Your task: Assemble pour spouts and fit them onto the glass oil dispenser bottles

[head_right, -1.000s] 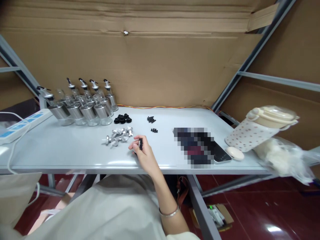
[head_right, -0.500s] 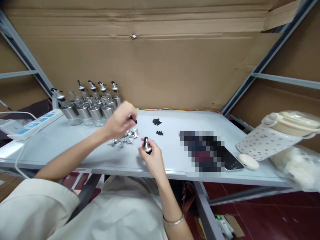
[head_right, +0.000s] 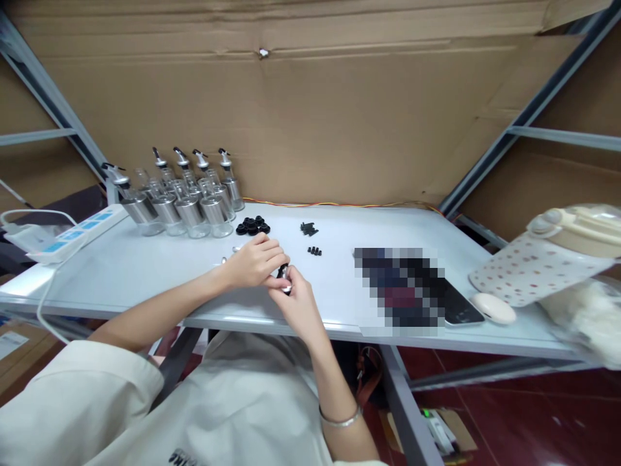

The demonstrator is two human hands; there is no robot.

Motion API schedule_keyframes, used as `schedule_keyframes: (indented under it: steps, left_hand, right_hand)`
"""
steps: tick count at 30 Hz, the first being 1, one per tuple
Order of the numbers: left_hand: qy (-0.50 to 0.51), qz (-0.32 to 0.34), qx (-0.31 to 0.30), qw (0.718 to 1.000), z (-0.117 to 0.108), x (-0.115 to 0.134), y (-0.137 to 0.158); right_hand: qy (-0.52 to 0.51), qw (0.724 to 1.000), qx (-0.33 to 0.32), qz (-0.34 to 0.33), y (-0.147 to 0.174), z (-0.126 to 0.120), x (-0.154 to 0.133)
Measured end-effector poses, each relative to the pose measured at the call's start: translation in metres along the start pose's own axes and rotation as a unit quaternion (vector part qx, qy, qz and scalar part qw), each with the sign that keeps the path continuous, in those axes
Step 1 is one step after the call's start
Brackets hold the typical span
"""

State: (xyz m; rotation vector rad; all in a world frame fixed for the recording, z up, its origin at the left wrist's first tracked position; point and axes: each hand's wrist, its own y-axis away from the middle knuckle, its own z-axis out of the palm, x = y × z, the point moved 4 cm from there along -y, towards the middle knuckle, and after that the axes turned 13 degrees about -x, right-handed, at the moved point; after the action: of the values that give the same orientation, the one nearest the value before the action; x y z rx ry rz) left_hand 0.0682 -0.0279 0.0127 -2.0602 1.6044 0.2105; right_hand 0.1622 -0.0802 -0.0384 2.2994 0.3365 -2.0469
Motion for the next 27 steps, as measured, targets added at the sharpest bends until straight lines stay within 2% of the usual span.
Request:
schedule_keyframes:
  steps: [7,12,18,27]
  left_hand:
    - [-0.075,0.02,0.053,0.996,-0.001,0.008,0.002]
    - [-0.084,0.037,0.111,0.99,-0.005,0.009,0.005]
    - [-0.065,0.048,0.091,0.993,-0.005,0.008,0.004]
    - [-0.014,0.056,0.126,0.99,-0.006,0.008,0.003]
  right_hand:
    - [-0.018,1.0,-0.006,-0.017,0.0,0.002,0.001]
    - [0.0,1.0,-0.018,-0.015,0.003,0.005,-0.004]
    - [0.036,0.999,-0.007,-0.03,0.008,0.006,-0.01]
    - [0.097,0.994,0.004,-0.057,0.009,0.006,-0.013]
